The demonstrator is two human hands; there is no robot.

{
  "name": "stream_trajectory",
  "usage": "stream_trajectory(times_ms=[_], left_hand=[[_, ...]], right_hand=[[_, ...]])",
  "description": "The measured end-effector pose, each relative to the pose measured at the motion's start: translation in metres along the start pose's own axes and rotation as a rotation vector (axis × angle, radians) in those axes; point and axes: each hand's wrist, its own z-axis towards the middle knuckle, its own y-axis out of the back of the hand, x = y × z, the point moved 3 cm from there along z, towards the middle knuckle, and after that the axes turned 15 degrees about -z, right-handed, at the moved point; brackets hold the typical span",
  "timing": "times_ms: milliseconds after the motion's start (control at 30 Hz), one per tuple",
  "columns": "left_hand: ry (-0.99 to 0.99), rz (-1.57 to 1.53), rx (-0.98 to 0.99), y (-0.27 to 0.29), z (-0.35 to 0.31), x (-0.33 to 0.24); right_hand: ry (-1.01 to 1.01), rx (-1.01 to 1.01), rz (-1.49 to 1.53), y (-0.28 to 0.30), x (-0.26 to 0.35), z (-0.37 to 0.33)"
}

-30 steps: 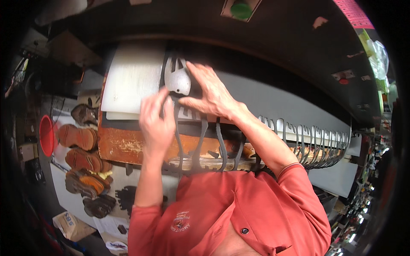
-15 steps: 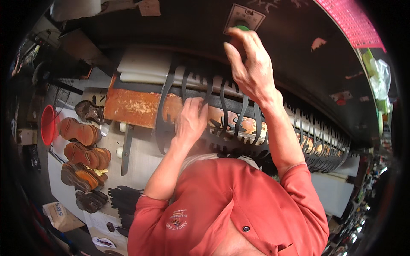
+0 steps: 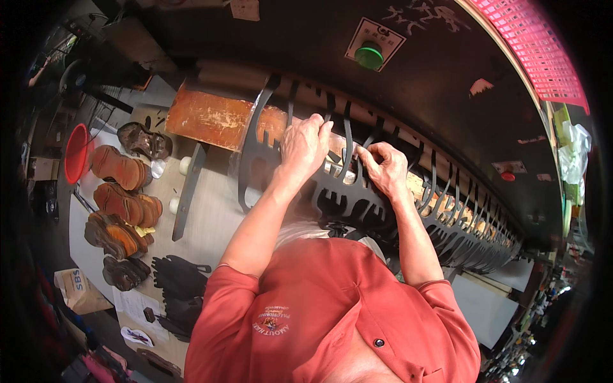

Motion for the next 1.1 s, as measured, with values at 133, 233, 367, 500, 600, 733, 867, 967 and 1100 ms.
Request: stream_trajectory(times_ms=[133,233,367,500,600,733,867,967,1100], left_hand=[[-0.074,0.02,-0.016,0.004,-0.001,-0.002],[-0.079,0.001,-0.013,0.004,-0.002,-0.001],[-0.048,0.026,0.047,0.0,-0.011,-0.001],[-0.072,0.022,0.066,0.005,-0.022,-0.004],[-0.077,0.055,0.106,0.012,-0.036,-0.008],[-0.068,0.022,0.111,0.019,-0.064,-0.011],[0.0,-0.022,0.143,0.017,-0.073,-0.015],[0.062,-0.064,0.255,0.029,-0.068,-0.028],[-0.02,-0.102,0.402,0.074,-0.044,-0.046]], right_hand=[[-0.089,0.095,-0.099,0.001,0.007,0.002],[-0.153,0.062,-0.027,0.0,0.006,-0.003],[-0.271,0.103,0.099,-0.002,-0.002,-0.012],[-0.241,0.107,0.129,0.0,-0.003,-0.024],[-0.18,0.069,0.124,0.001,0.001,-0.039],[-0.165,0.113,0.015,0.007,0.009,-0.065],[-0.165,0.338,0.033,0.036,0.019,-0.055],[-0.068,0.407,-0.027,0.071,0.038,-0.03],[0.027,0.105,0.049,0.072,0.064,0.035]])
